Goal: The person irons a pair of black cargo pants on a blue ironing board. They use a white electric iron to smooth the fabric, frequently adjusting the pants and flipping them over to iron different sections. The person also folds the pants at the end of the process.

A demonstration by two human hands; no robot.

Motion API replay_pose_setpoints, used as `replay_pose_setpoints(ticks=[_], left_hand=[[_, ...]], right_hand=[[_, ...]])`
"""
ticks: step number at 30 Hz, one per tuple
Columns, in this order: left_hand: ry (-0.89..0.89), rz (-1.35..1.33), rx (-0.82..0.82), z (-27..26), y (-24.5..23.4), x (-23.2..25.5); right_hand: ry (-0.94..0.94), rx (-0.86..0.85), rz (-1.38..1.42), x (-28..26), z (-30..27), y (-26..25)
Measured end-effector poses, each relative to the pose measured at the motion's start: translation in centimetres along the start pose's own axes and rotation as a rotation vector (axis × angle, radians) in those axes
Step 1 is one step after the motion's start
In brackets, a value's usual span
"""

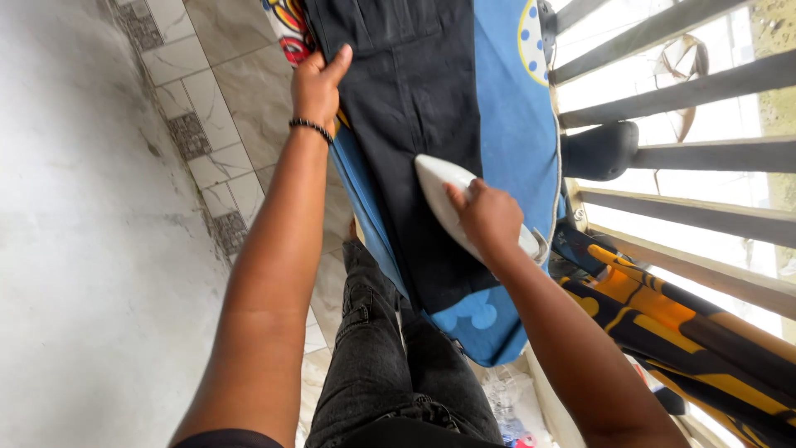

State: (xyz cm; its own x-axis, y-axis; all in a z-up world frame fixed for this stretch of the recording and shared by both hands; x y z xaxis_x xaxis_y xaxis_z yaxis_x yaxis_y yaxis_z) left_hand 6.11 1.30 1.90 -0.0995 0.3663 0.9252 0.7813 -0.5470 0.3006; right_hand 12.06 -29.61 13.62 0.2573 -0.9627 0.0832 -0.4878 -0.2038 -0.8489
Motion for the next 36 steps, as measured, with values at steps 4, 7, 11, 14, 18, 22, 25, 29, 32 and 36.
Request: replay_pose_setpoints(ticks=[4,7,11,14,18,22,25,29,32,36], left_hand=[[-0.139,-0.271,-0.113,0.2,0.4,1.7],[-0.356,-0.299,-0.134,0.0,0.2,2.0],[-0.122,0.067,-0.082,3.9,-1.4,1.5],[0.557,0.684,-0.273,4.8,-2.1,3.8],[0.644,0.603,-0.265,4.5,-1.8,4.2],[0.295,0.477,-0.248,4.3,-2.5,3.7],[0.139,0.375,-0.225,5.5,-1.1,4.8],[-0.081,0.336,-0.161,7.4,-0.6,4.6],[-0.072,-0.011,-0.148,8.4,-0.9,4.0],[-0.142,-0.038,-0.193,9.3,-1.7,2.7]], right_hand=[[0.087,0.069,0.136,-2.1,4.2,-2.1],[0.086,-0.005,0.069,-1.4,4.0,-1.4],[0.108,-0.084,-0.021,0.5,1.3,-0.5],[0.162,-0.055,0.004,-0.1,2.1,-0.8],[0.183,0.117,0.103,-2.5,7.3,-3.7],[0.227,0.062,0.183,-2.3,9.1,-4.9],[0.127,0.054,0.152,-0.6,8.0,-5.3],[0.082,0.033,0.026,0.6,1.9,-2.5],[-0.133,0.067,0.052,-3.1,-1.8,-0.6],[-0.132,0.046,-0.103,-7.2,-0.2,-1.0]])
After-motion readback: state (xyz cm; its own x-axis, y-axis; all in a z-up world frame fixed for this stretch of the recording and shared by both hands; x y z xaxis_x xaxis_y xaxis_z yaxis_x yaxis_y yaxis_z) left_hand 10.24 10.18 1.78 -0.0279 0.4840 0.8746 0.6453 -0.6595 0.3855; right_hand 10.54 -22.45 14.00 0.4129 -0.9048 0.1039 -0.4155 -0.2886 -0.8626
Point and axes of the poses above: each hand's wrist, its own z-axis towards the middle knuckle, its own y-axis out of the palm, x = y × z, the point moved 5 cm from there along z, towards the middle knuckle, and after that the axes turned 8 degrees about y, right-handed, at the moved point
